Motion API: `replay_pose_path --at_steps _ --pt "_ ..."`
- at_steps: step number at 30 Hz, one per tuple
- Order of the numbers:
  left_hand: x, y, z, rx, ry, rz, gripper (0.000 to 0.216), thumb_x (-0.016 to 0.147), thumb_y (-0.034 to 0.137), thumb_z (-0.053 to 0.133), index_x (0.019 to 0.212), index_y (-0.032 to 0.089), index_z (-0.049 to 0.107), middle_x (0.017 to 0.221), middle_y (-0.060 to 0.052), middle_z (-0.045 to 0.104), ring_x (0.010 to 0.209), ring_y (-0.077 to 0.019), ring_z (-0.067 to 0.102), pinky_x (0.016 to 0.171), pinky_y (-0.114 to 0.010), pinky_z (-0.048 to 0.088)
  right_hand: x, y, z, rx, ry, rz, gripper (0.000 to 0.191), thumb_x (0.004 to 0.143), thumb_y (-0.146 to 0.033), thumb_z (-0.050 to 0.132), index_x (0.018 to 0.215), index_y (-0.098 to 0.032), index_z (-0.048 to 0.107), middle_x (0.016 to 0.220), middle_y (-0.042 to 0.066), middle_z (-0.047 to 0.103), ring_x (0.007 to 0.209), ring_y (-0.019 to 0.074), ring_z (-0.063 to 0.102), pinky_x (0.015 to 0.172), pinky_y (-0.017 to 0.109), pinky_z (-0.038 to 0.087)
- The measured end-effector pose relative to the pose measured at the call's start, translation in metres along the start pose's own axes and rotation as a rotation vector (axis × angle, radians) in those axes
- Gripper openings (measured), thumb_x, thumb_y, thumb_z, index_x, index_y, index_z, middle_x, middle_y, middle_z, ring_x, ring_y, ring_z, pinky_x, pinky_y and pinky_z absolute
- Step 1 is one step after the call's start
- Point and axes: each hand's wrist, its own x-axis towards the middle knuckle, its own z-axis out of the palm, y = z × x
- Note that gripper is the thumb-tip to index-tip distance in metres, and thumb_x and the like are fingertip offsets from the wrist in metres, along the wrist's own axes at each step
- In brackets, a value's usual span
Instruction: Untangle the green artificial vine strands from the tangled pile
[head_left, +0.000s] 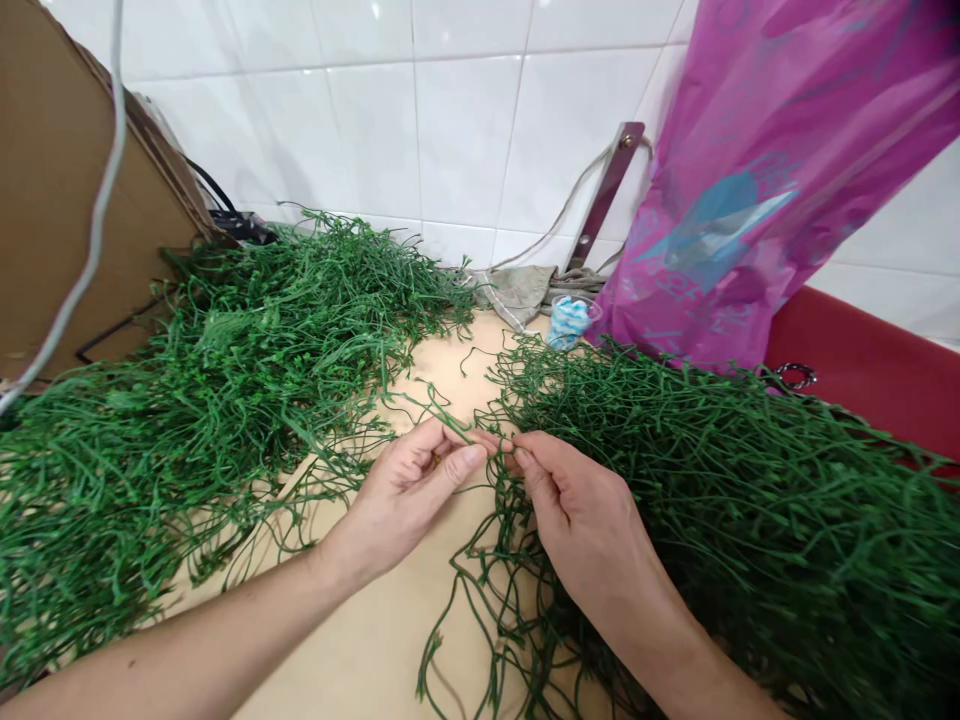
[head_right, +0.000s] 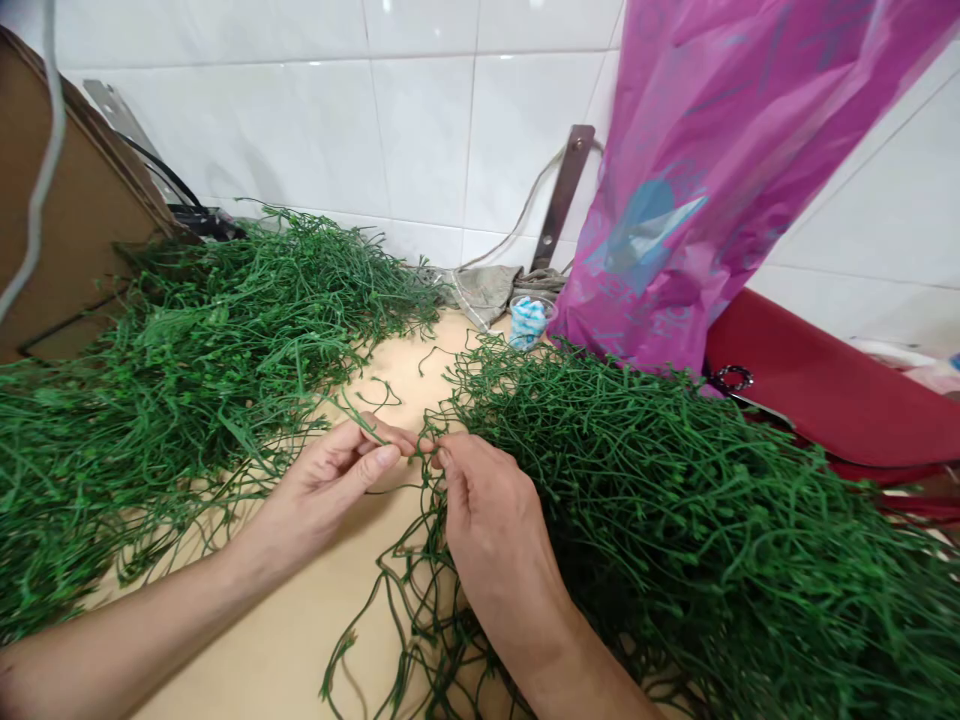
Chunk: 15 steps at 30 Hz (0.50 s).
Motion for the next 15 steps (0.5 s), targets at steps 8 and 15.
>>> replay_pose_path --at_steps 8,15 --pt "-0.026 0.020 0.012 0.097 -0.326 0.219 0.012 0.094 0.022 0.059 0.092 0.023 0.071 0.097 -0.002 0.078 0.108 -0.0203 0.069 0.109 -0.037 0.042 0.008 0.033 -0.002 -0.038 -0.003 0.219 0.031 0.094 -0.019 0.041 0.066 -0.022 0.055 0.056 -0.003 0.056 0.052 0.0133 0.052 0.050 0.024 0.038" --pt "-0.002 0.000 0.007 -0.464 0.076 -0.097 0.012 0.096 0.034 0.059 0.093 0.023 0.063 0.109 -0.001 0.076 0.102 -0.0168 0.071 0.094 -0.031 0.053 0.003 0.024 -0.007 0.030 -0.011 0.168 0.039 0.095 -0.015 0.039 0.126 -0.018 0.062 0.103 0.009 0.071 0.091 0.0198 0.069 0.080 0.034 0.055"
